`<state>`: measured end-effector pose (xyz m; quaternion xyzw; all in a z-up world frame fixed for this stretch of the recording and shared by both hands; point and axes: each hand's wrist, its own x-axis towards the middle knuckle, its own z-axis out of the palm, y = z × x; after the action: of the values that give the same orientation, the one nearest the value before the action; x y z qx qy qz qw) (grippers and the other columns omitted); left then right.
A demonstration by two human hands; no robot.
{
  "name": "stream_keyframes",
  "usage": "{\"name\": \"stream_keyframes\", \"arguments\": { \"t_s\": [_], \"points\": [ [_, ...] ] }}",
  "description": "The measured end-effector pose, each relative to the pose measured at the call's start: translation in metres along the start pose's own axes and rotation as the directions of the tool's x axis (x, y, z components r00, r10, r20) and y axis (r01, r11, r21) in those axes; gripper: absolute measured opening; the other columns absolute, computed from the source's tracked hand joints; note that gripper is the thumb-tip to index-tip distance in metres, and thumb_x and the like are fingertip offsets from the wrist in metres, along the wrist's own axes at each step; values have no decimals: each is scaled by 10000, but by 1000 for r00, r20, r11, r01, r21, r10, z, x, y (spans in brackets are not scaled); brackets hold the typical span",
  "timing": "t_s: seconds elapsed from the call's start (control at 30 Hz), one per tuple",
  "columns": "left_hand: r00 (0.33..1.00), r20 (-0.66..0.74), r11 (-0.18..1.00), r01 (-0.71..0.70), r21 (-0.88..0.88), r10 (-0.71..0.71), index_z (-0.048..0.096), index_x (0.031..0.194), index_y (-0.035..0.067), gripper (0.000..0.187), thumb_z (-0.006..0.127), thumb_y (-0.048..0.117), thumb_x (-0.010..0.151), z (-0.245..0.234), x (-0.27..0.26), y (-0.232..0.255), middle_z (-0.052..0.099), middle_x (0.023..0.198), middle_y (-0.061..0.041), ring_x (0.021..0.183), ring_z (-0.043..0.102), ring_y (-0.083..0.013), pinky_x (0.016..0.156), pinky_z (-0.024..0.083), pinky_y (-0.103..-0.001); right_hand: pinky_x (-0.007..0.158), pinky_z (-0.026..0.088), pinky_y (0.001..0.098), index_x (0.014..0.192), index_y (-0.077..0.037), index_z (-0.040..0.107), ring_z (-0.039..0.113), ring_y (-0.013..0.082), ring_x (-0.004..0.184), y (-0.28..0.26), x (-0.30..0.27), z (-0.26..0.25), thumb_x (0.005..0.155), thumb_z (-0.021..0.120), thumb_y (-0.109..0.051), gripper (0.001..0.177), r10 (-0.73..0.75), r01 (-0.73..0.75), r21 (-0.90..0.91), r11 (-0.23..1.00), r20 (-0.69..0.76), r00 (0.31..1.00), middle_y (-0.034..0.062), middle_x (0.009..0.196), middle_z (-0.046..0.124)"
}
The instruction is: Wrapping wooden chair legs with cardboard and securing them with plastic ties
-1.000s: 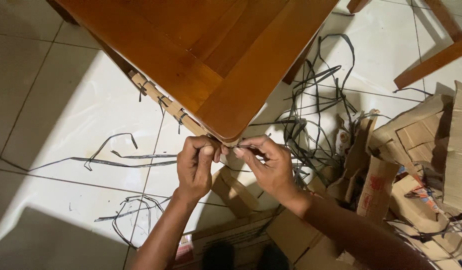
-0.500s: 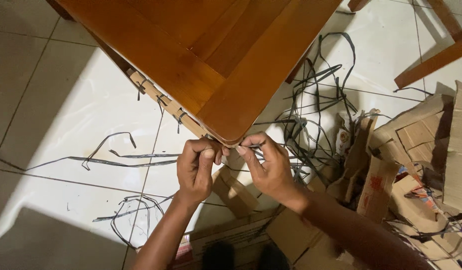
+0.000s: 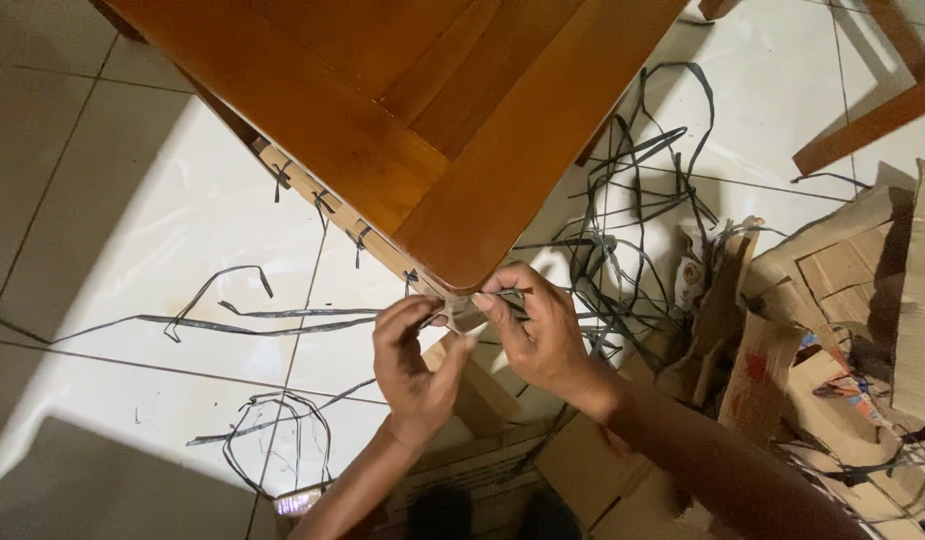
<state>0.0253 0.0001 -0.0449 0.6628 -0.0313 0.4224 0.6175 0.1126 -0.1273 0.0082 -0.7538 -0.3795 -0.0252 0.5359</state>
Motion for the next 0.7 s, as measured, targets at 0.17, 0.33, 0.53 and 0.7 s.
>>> {"name": "stream_keyframes", "arguments": {
  "t_s": [0.17,0.33,0.53,0.7],
  "points": [
    [986,-104,989,136,65,-129,629,994,-89,247,810,-16,842,-3,4,-6,637,829,-153,797,718,-294,721,586,-423,699,567,447,956,-2,652,714,404,744,19,-4,12,983,676,-114,117,-46,49,29,998,-106,993,177,759,671],
    [987,-115,992,118,48,-112,687,897,-50,145,814,-22,833,-4,13,5,691,792,-161,771,718,-296,699,566,-433,687,567,445,947,0,646,717,406,743,8,0,7,986,670,-110,119,-34,39,42,998,-101,994,178,750,666],
    [989,-137,994,-34,107,49,728,855,-38,127,835,-61,790,-5,18,5,729,771,-163,740,735,-341,679,580,-434,679,566,452,939,4,647,716,417,738,-1,1,3,981,677,-105,121,-37,39,20,999,-99,994,184,751,669],
    [983,-132,982,-105,154,126,714,880,-41,176,857,-55,779,-2,26,2,723,748,-161,707,743,-352,634,580,-422,671,550,462,935,2,641,704,417,710,4,-1,4,972,687,-101,119,-32,36,35,999,-93,995,185,738,656]
  ]
}}
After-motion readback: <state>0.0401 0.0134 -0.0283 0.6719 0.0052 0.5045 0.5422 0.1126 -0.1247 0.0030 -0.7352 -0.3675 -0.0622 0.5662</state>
